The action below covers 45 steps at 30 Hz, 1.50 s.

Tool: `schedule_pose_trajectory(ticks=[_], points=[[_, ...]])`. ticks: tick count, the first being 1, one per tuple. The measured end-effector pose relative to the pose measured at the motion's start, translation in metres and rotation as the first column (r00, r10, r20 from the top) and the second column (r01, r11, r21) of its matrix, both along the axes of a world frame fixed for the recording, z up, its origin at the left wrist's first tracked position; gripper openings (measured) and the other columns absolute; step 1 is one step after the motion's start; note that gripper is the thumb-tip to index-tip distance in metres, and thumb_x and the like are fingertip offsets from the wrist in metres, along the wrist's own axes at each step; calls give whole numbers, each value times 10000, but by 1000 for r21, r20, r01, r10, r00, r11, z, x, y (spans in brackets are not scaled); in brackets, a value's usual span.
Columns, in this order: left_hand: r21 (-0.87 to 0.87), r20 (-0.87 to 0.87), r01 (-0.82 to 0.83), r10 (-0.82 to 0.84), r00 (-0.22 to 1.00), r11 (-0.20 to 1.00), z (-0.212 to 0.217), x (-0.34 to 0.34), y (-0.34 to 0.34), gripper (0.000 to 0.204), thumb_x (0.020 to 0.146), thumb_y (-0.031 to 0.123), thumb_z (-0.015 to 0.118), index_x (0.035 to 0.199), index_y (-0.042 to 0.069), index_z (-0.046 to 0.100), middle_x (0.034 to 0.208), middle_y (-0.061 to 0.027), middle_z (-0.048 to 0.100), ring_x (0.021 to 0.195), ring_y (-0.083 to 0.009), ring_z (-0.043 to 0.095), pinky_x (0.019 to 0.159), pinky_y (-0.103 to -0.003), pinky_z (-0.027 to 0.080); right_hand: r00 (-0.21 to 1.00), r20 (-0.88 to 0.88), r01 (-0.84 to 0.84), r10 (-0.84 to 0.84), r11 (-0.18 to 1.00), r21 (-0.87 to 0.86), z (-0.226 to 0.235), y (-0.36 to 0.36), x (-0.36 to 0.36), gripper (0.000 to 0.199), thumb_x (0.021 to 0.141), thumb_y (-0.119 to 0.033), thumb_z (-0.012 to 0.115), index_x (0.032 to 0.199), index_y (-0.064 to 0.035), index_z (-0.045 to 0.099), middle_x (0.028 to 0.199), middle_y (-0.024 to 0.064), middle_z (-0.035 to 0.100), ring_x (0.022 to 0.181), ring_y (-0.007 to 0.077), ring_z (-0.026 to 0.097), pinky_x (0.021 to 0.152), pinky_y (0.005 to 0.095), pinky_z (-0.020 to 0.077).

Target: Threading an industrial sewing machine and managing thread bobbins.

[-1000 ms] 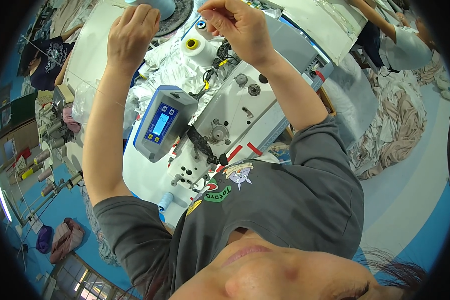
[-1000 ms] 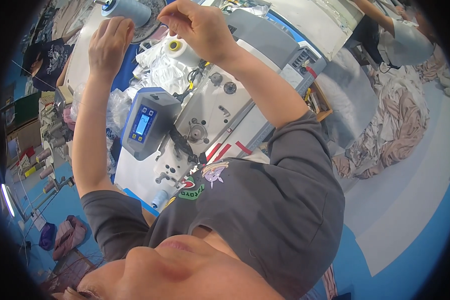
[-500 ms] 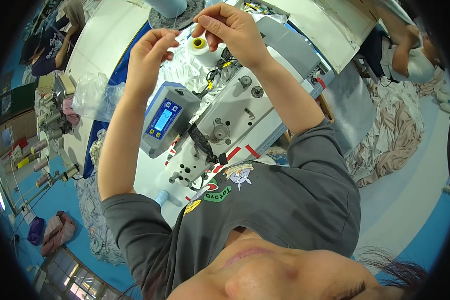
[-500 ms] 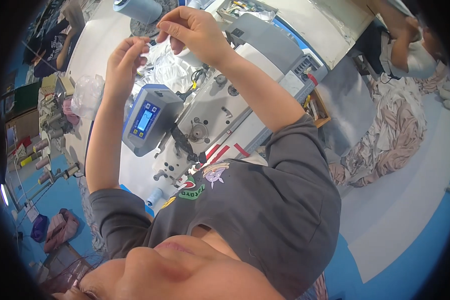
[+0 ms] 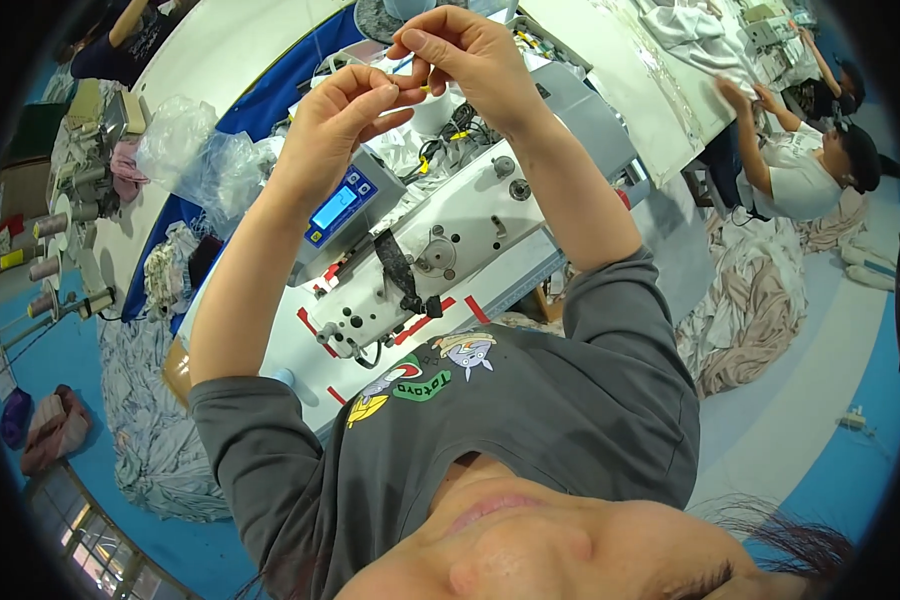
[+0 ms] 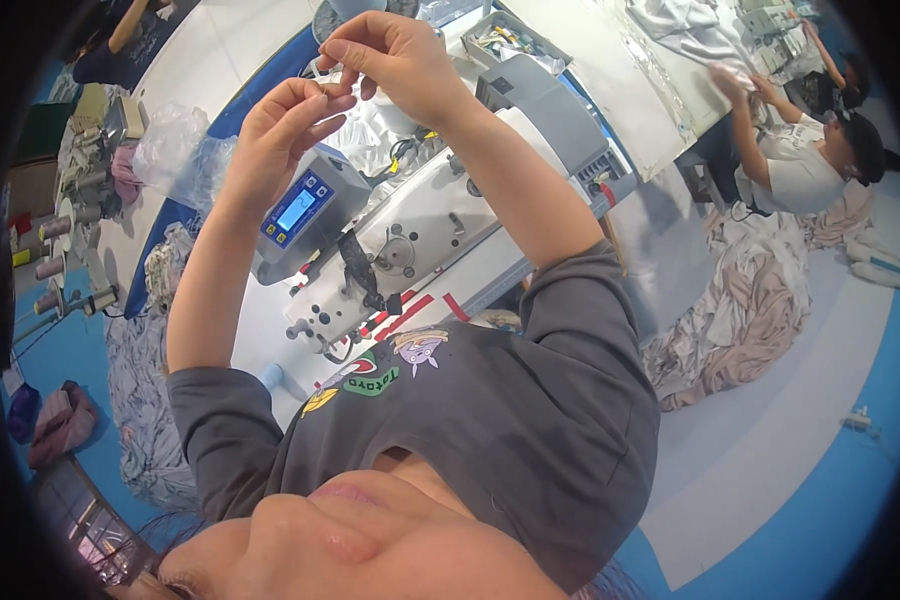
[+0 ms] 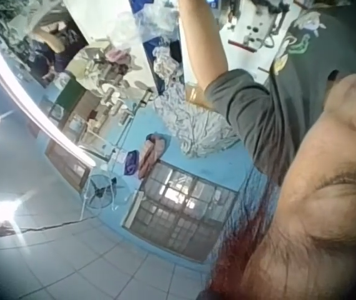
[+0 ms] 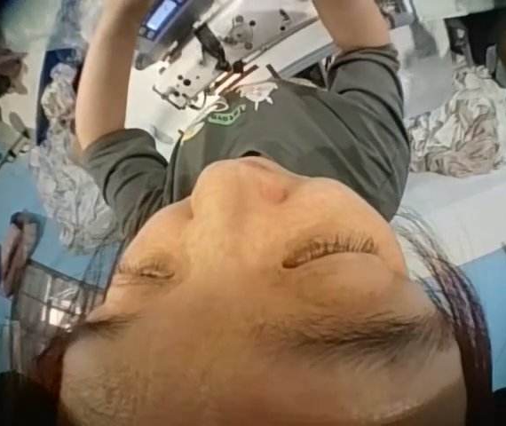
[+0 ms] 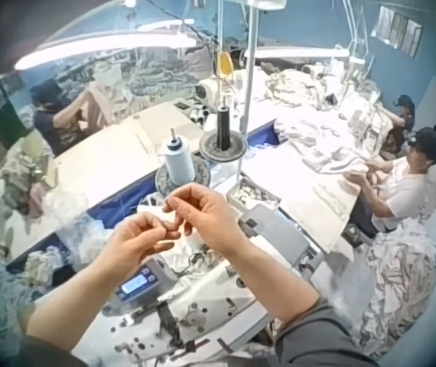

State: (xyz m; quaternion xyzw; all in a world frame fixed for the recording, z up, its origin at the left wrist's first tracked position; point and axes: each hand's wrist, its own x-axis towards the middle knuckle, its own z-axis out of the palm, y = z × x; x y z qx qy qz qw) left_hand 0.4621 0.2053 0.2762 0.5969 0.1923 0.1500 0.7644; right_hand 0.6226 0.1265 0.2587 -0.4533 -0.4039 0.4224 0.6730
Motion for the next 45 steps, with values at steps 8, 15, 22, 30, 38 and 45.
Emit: schedule_pose_trajectory(ticks=[8, 15, 22, 30, 38, 45], points=[[350, 37, -180, 178, 983, 919, 12, -18, 8, 118, 870, 108, 572, 904, -4, 556, 834, -53, 614, 826, -104, 608, 773, -255, 509, 505, 533, 374, -678, 729, 573, 17, -6, -4, 52, 869, -60, 568, 908, -26, 568, 751, 20, 585, 570, 54, 515, 506, 166, 394], [606, 64, -233, 245, 967, 761, 28, -32, 6, 94, 847, 65, 585, 883, -18, 559, 795, -38, 609, 787, -85, 610, 713, -217, 507, 653, 728, -58, -209, 944, 324, 22, 8, -35, 185, 876, -33, 528, 1036, -54, 619, 911, 76, 632, 691, 111, 600, 576, 207, 478], [531, 156, -338, 303, 940, 777, 23, -53, 17, 105, 848, 80, 586, 907, -7, 573, 794, -49, 627, 763, -97, 617, 699, -221, 502, 764, 643, -71, -60, 982, 177, 27, 14, -33, 143, 851, -127, 605, 947, -24, 628, 737, 35, 634, 640, 74, 586, 563, 204, 469], [386, 476, -762, 595, 647, 520, 6, -49, 35, 342, 851, 138, 617, 1139, 17, 479, 846, -46, 617, 755, -88, 595, 635, -198, 483, 682, 711, 112, -172, 985, 132, 13, 31, -33, 106, 854, -86, 591, 919, -8, 620, 718, 42, 635, 624, 73, 599, 561, 201, 484], [-318, 123, -492, 550, 826, 810, -20, -21, 10, 187, 864, 142, 595, 1006, 23, 622, 895, -45, 636, 825, -120, 604, 713, -243, 509, 349, 826, 69, -443, 891, 448, 16, 36, -46, 83, 805, -70, 630, 864, -16, 610, 708, 87, 624, 582, 160, 614, 530, 246, 479], [-206, 277, -475, 516, 810, 856, -21, -14, 22, 183, 825, 153, 650, 944, 15, 635, 875, -50, 637, 820, -115, 598, 727, -240, 508, 316, 837, 96, -448, 892, 441, 22, 33, -45, 72, 802, -71, 633, 846, -19, 610, 687, 82, 616, 558, 162, 598, 520, 240, 469]])
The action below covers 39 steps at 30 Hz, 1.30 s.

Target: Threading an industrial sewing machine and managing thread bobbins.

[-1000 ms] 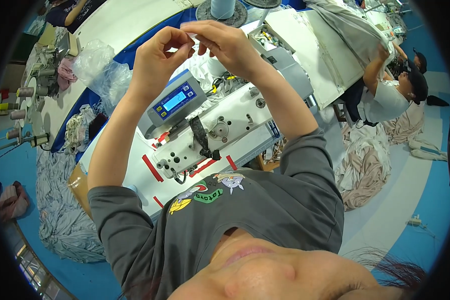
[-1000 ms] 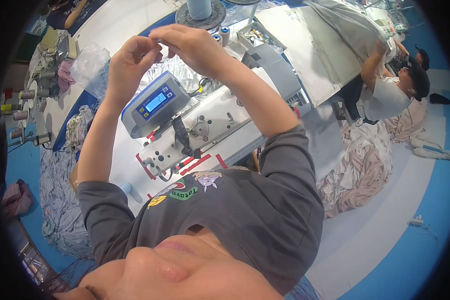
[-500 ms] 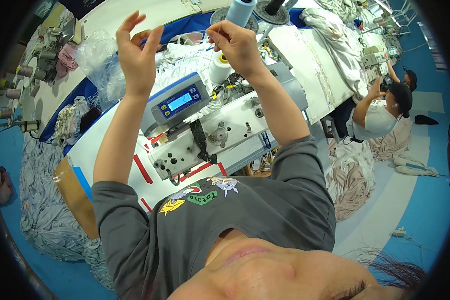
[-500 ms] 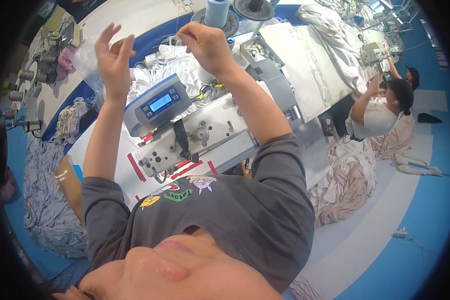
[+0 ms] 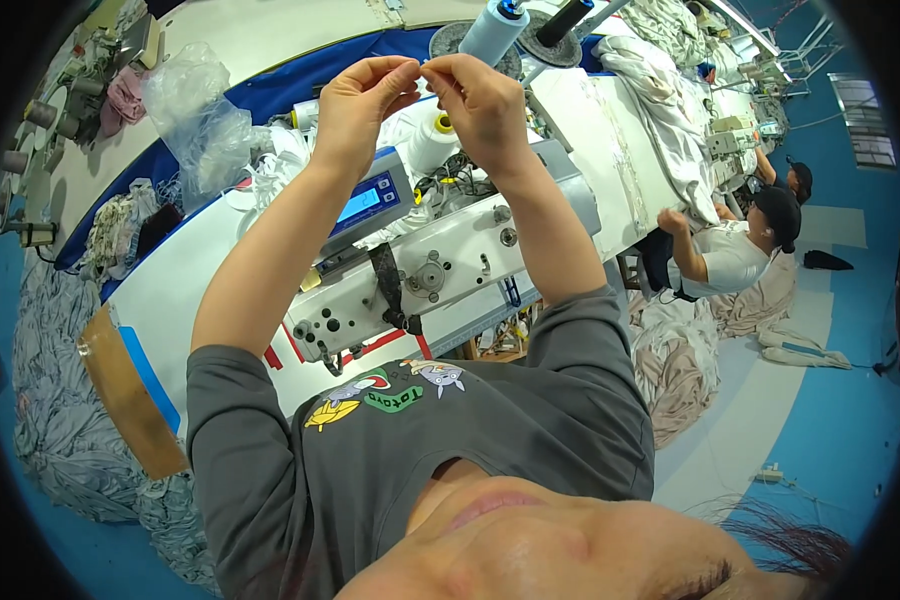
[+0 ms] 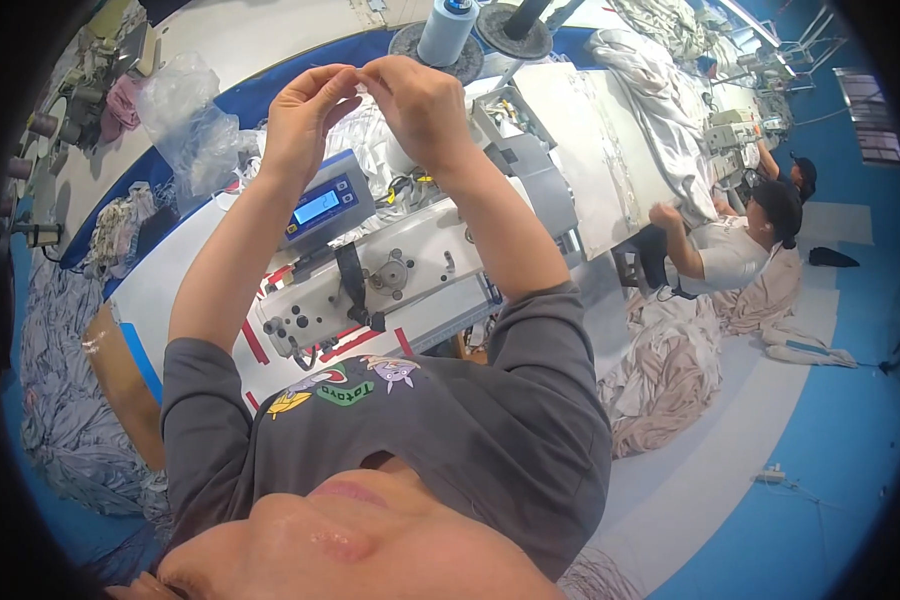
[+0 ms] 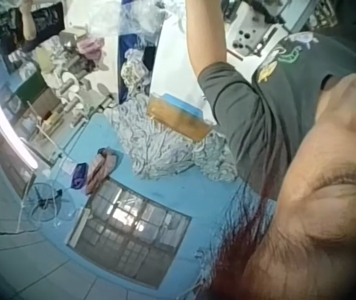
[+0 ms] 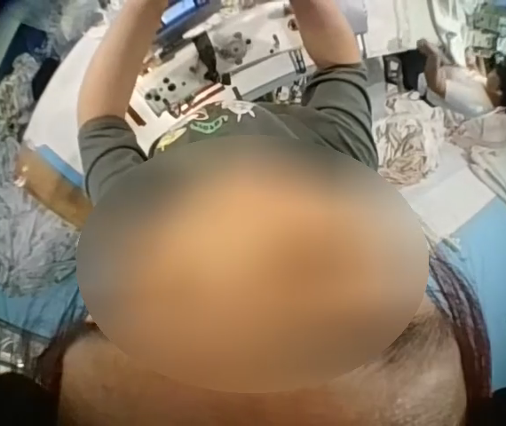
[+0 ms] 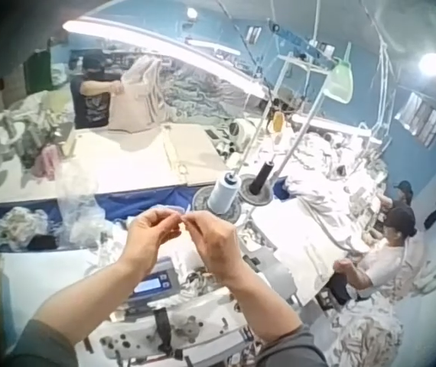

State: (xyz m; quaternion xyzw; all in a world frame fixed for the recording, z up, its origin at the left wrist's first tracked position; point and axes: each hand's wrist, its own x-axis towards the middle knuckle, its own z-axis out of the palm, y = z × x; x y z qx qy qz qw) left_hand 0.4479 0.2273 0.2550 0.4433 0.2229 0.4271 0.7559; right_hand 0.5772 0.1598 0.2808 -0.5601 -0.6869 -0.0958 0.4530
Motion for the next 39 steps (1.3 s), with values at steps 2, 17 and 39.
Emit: schedule_pose_trajectory(ticks=[2, 17, 39], points=[[36, -26, -31, 32, 999, 999, 4, 0, -1, 178, 831, 162, 644, 930, 14, 633, 874, -52, 638, 815, -108, 595, 713, -234, 505, 995, -96, -12, 6, 998, -66, 1, 0, 1, 77, 817, -86, 626, 859, -21, 617, 683, 59, 620, 556, 117, 587, 516, 227, 465], [142, -30, 148, -146, 989, 979, 5, -3, 26, 243, 860, 173, 604, 1019, -2, 546, 903, -83, 629, 800, -129, 606, 719, -252, 537, 990, 11, -143, 142, 989, 39, 5, 24, 39, 81, 845, -57, 591, 886, 2, 628, 796, 24, 630, 612, 63, 551, 524, 179, 445], [65, -154, 399, -386, 910, 915, -6, 10, 29, 171, 851, 149, 612, 948, 9, 598, 855, -51, 621, 784, -129, 618, 797, -271, 525, 927, -320, -100, 196, 951, 291, 9, 1, 26, 115, 876, -95, 561, 906, -1, 621, 838, 38, 630, 616, 64, 559, 511, 175, 440]])
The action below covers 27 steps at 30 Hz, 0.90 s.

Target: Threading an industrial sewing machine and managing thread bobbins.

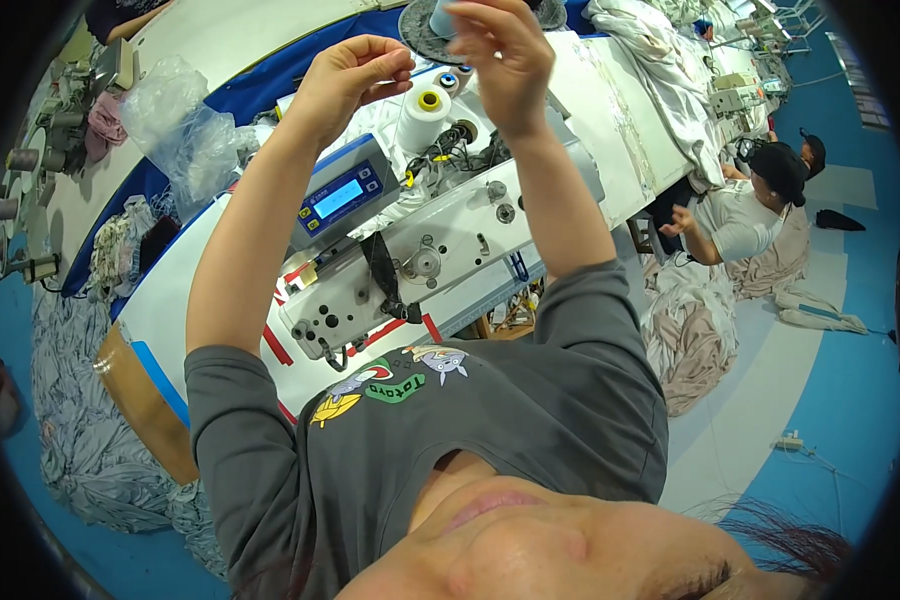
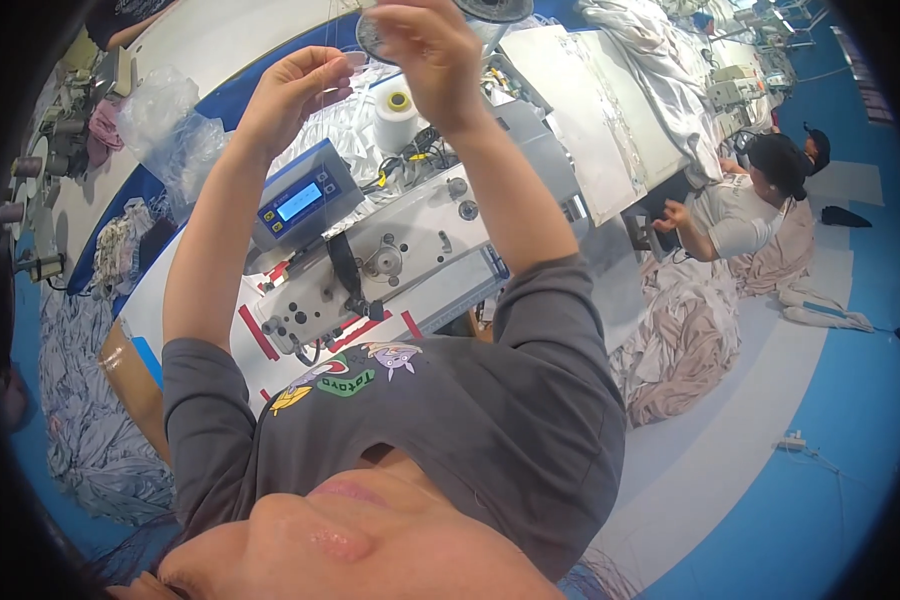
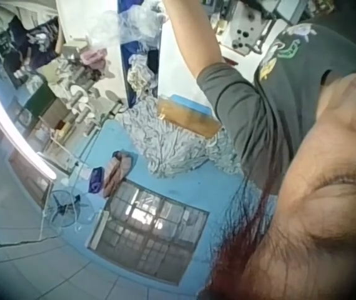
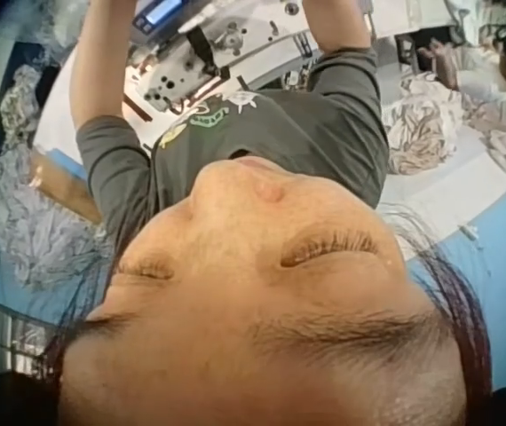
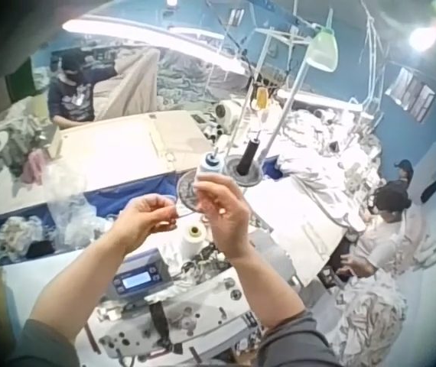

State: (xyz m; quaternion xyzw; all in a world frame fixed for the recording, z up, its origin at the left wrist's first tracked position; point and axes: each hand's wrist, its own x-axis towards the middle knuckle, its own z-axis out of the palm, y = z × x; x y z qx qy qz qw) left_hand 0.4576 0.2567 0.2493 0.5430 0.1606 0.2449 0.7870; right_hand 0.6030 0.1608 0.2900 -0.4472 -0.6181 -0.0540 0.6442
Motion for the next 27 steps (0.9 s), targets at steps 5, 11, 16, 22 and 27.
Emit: schedule_pose_trajectory(ticks=[5, 11, 16, 22, 27], points=[[5, -40, -4, 4, 999, 1000, -1, 2, -3, 162, 852, 146, 611, 941, 12, 590, 842, -44, 612, 777, -120, 611, 792, -261, 523, 850, -526, -324, 22, 810, -490, -43, -24, 1, 271, 914, -250, 521, 991, -1, 599, 858, 53, 633, 629, 60, 565, 501, 173, 450], [86, -59, 6, -1, 998, 996, 1, 0, -6, 181, 856, 169, 609, 948, 14, 591, 862, -51, 618, 805, -122, 617, 795, -257, 520, 754, -654, -452, 59, 769, -452, -39, -24, -7, 225, 866, -187, 600, 991, 0, 607, 809, 49, 638, 665, 69, 586, 524, 180, 470], [101, -74, 7, 0, 997, 995, 6, -2, -8, 185, 853, 171, 615, 948, 13, 595, 868, -59, 627, 811, -126, 621, 795, -257, 519, 890, -456, -235, -22, 834, -499, -29, -26, -14, 132, 833, -117, 631, 897, -2, 628, 743, 39, 637, 633, 85, 604, 556, 199, 491], [70, -68, -13, 18, 998, 997, 9, -2, -7, 181, 813, 151, 657, 927, 19, 609, 863, -66, 632, 806, -123, 623, 782, -250, 517, 987, 96, 154, -131, 941, -300, -34, -27, -15, 103, 784, -49, 663, 869, -2, 629, 719, 43, 630, 648, 82, 611, 577, 206, 499], [157, -125, -42, 62, 990, 987, 8, -2, -3, 162, 773, 136, 686, 867, 29, 609, 839, -57, 631, 774, -109, 614, 733, -231, 503, 930, -362, -216, 57, 883, -416, -37, -29, -13, 138, 862, -139, 592, 896, -6, 615, 764, 48, 632, 619, 79, 591, 556, 210, 491]])
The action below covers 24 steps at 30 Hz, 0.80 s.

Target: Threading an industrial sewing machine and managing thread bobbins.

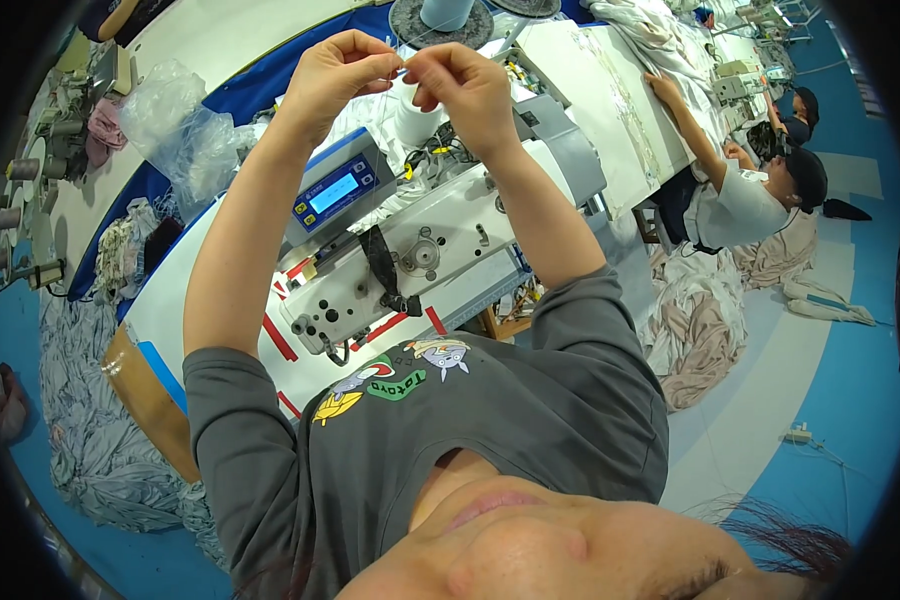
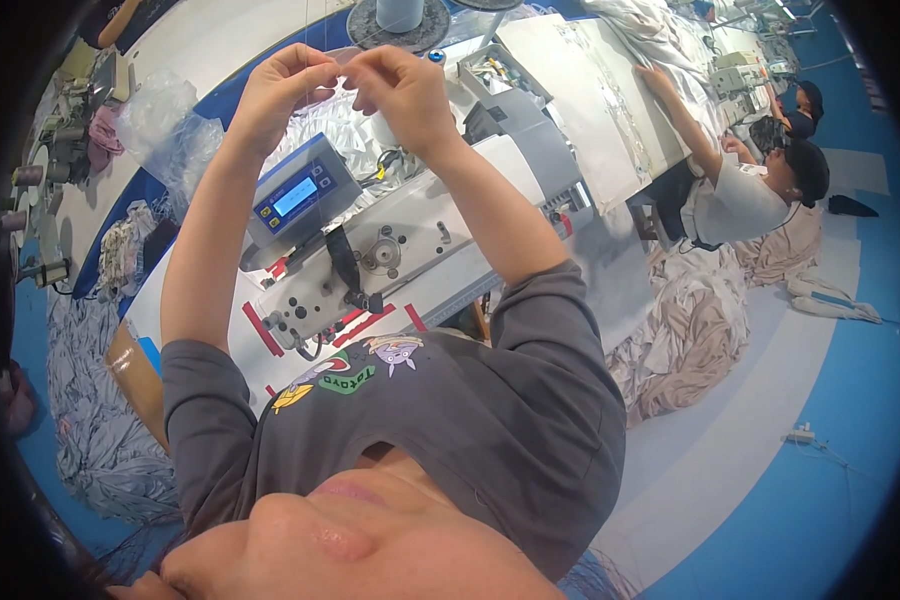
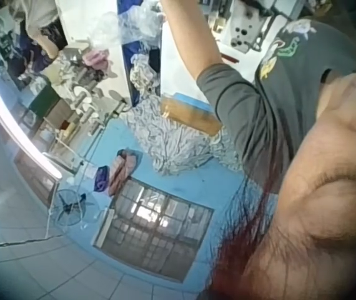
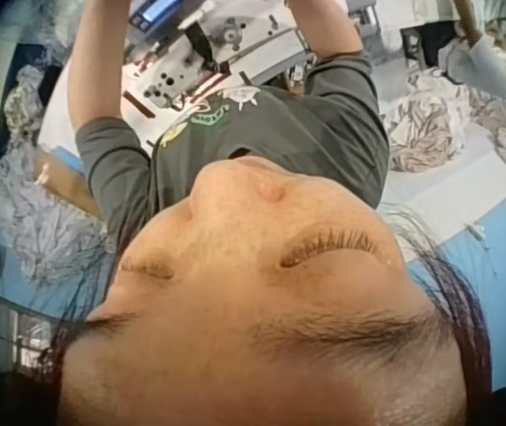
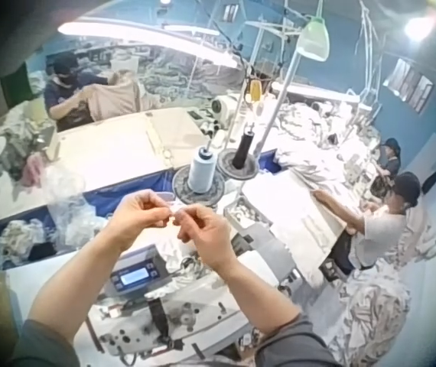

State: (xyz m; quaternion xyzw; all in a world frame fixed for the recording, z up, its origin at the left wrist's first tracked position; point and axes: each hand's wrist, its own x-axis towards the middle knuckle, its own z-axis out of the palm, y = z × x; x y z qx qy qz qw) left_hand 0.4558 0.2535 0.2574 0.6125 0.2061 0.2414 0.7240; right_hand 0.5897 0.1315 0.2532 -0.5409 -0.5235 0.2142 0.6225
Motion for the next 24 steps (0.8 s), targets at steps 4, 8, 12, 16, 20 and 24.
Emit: schedule_pose_trajectory(ticks=[4, 8, 12, 16, 20, 24], points=[[78, 30, -5, 2, 1000, 997, -3, 2, 3, 145, 761, 119, 692, 840, 36, 604, 827, -51, 628, 773, -107, 602, 739, -234, 485, 911, -402, -147, 91, 983, -112, -9, 6, 8, 217, 914, -218, 521, 943, -15, 592, 807, 60, 628, 604, 71, 573, 548, 210, 489], [231, -31, -35, 43, 999, 972, 1, 1, 2, 132, 763, 101, 677, 832, 25, 594, 817, -50, 624, 782, -108, 597, 745, -232, 471, 905, -416, -182, 88, 965, -190, -6, 9, -1, 208, 904, -214, 537, 945, -18, 592, 788, 48, 620, 612, 63, 574, 562, 213, 501], [311, -30, -38, 49, 998, 950, 0, 1, 2, 119, 788, 99, 649, 829, 9, 583, 807, -58, 621, 759, -111, 607, 723, -230, 487, 867, -472, -275, 162, 944, -182, -5, 8, 2, 195, 898, -207, 547, 937, -21, 589, 782, 45, 616, 632, 61, 577, 567, 214, 506], [243, 16, -63, 61, 998, 968, 0, 3, -1, 118, 805, 100, 633, 838, 2, 577, 801, -68, 625, 744, -113, 616, 696, -228, 502, 801, -588, -243, 110, 958, -152, -16, 15, 4, 177, 896, -197, 552, 916, -24, 582, 767, 31, 605, 598, 50, 551, 554, 203, 497], [271, -2, -56, 59, 998, 961, 2, 2, -1, 118, 812, 98, 627, 843, -2, 572, 788, -71, 632, 747, -114, 624, 682, -231, 511, 770, -626, -284, 128, 946, -156, -14, 17, 2, 182, 895, -206, 556, 912, -28, 586, 754, 15, 594, 559, 33, 520, 530, 179, 481], [290, 4, -63, 64, 998, 955, 3, 1, -2, 119, 813, 99, 629, 845, -1, 574, 781, -70, 634, 744, -110, 625, 683, -231, 511, 763, -634, -295, 129, 942, -163, -14, 18, 2, 178, 884, -204, 573, 912, -29, 594, 756, 15, 594, 567, 25, 520, 519, 161, 472]])
